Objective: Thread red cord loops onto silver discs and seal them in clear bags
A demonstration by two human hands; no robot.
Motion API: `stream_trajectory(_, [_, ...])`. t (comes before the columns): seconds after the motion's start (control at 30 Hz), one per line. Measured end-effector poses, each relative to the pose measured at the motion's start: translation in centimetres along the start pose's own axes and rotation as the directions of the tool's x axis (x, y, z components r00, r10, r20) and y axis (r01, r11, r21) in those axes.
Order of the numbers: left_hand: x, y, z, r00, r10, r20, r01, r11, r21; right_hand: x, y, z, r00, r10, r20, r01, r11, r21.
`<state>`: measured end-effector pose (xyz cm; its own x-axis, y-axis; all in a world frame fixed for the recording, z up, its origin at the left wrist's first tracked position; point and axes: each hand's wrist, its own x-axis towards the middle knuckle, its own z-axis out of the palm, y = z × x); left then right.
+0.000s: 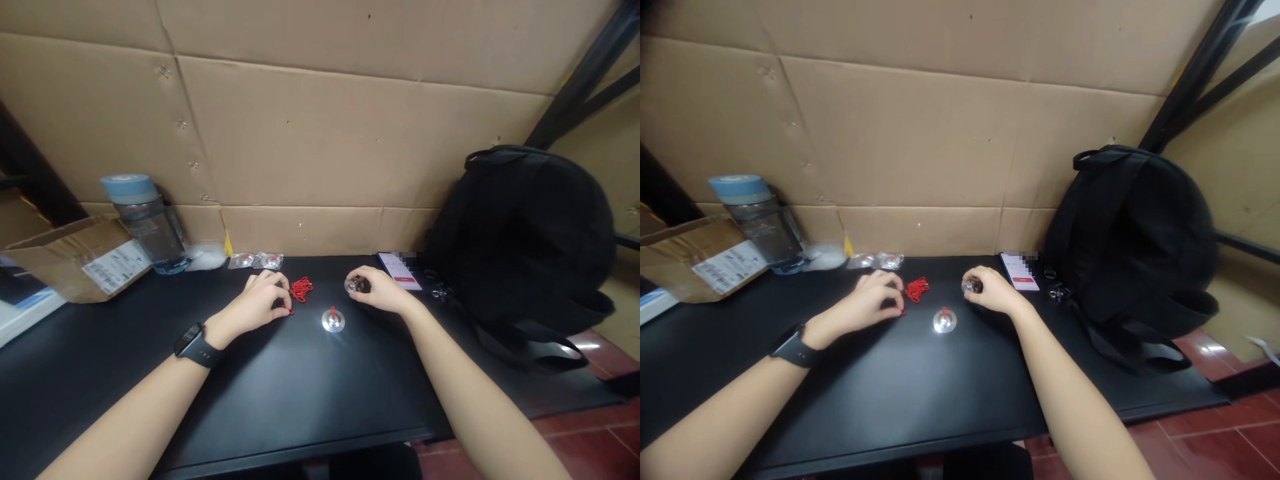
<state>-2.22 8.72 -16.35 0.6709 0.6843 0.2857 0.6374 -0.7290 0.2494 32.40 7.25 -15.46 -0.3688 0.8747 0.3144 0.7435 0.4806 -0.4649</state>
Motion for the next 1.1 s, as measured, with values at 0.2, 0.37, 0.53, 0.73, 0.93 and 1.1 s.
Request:
stream_trajectory(0.2, [0.0, 0.0, 0.3, 0.999, 0.03, 0.013, -0.03, 0.999, -0.023, 0.1, 0.3, 0.6, 1.0, 0.019, -0.012, -0.019, 1.0, 0.004])
stream_trajectory(0.37, [0.0, -0.1, 0.7, 0.999, 0.0, 0.035, 0.0, 1.0, -0.009, 0.1, 0.7, 0.5, 0.997, 0.072, -0.003, -0.072, 0.997, 0.0])
stream_trajectory(0.53, [-0.1, 0.5, 0.9, 1.0, 0.011, 0.021, -0.011, 1.0, 0.013, 0.1, 0.5, 0.4, 0.994, 0.106, 0.013, -0.107, 0.993, 0.054])
stream_trajectory(0.73, [-0.2, 0.9, 1.1, 0.999, 0.046, -0.014, -0.045, 0.997, 0.055, 0.1, 0.5, 0.2, 0.994, 0.113, 0.004, -0.113, 0.992, 0.063])
stream_trajectory(0.93, [-0.2, 1.2, 1.1, 0.998, 0.054, -0.036, -0.05, 0.993, 0.104, 0.2, 0.5, 0.1, 0.99, 0.143, -0.009, -0.142, 0.987, 0.077])
stream_trajectory(1.1, [0.0, 1.2, 1.1, 0.993, 0.065, -0.096, -0.055, 0.994, 0.096, 0.3, 0.3, 0.2, 0.991, 0.127, -0.042, -0.123, 0.987, 0.1])
